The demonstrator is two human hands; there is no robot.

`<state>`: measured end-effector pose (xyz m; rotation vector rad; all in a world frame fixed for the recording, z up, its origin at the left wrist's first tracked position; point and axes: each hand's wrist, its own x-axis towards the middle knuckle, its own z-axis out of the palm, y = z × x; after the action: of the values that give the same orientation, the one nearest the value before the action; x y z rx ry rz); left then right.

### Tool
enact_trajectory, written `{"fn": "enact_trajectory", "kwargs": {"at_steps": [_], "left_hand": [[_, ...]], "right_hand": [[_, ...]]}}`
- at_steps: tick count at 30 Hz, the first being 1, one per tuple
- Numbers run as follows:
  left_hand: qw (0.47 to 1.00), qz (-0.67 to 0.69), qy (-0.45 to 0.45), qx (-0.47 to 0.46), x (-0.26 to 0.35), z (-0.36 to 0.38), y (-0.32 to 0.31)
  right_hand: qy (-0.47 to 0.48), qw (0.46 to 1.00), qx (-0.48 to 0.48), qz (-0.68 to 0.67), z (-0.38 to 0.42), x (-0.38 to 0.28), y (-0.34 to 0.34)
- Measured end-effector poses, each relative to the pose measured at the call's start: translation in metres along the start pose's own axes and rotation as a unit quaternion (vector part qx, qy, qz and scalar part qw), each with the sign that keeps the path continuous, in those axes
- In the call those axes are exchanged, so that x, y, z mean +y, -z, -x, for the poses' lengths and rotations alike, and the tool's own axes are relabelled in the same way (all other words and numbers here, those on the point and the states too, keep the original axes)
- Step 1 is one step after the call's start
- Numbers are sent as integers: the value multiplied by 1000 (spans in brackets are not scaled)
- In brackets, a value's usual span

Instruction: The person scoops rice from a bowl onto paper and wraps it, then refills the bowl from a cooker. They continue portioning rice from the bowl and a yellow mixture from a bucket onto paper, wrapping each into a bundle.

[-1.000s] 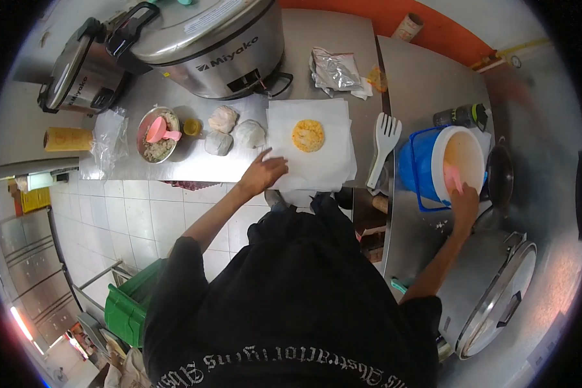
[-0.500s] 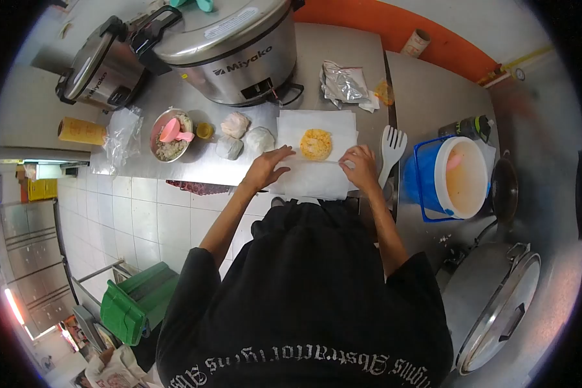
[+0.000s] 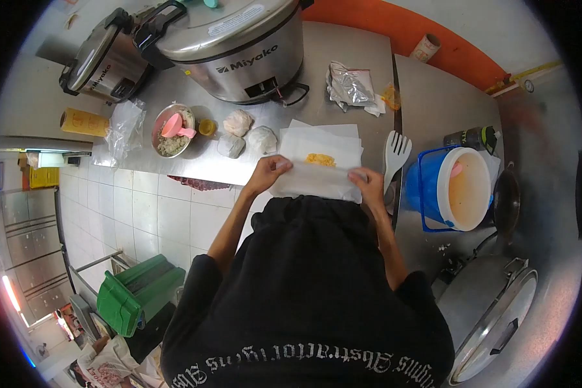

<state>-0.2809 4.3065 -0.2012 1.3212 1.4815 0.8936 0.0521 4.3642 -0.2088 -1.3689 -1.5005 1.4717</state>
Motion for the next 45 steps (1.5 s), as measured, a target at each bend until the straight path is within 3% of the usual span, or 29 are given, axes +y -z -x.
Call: {"fn": "enact_trajectory", "kwargs": {"at_steps": [1,2,3,4,6,7,10,11,12,14,20,23,26,29,32,37,40,41,45], "left_hand": [[999,13,44,12,-12,-10,-5],[996,26,88,25,-28,-18,-13],[994,12,72,82,-62,-27,-24],[992,-48,53,105,-56,-35,-27],[975,-172,30,141,-32,-28,-36],[966,-204,96,125,-16,-27,-38],[858,-373,-165,311,39,-22,-53],[908,-370,-133,147,20,-16,-59],[928,-313,-188,77,18,-14,-72],[915,-352,-196,6,29,-10,-91],[919,-365,-145,45,32,-10,-96],[928,-359,-102,-3,29,-12,-97],[929,-353,-107,19,17,-20,-101],[938,-326,-66,97,21,-26,-104],[876,-418,-154,187,71,-27,-85],[815,-518,-258,-23,22,-30,-35],[823,-494,-260,-105,-24,-23,-20],[831,-470,-288,-79,-28,-22,-19],[889,-376,-244,-94,-22,-14,-12]], "right_hand": [[-46,997,29,-46,-13,15,-3],[-20,998,48,-21,-24,27,-7],[10,998,66,4,-39,35,-11],[40,996,81,29,-51,36,-13],[14,988,65,141,-47,30,-17],[4,979,59,197,-48,24,-17],[72,927,56,364,-42,8,-23],[99,904,69,410,-41,-1,-24],[160,886,54,432,-51,-6,-20],[274,843,15,463,-71,-12,-21],[124,853,-114,495,-137,-16,-22],[112,867,-112,473,-143,-18,-20],[88,938,-160,294,-143,-20,-14],[192,921,-153,303,-118,-32,-7],[317,872,-144,345,-73,-53,-2],[334,837,-152,406,-37,-5,0],[332,837,-146,411,-34,24,-1],[331,838,-149,406,-33,21,-1],[311,846,-176,396,-20,3,3]]}}
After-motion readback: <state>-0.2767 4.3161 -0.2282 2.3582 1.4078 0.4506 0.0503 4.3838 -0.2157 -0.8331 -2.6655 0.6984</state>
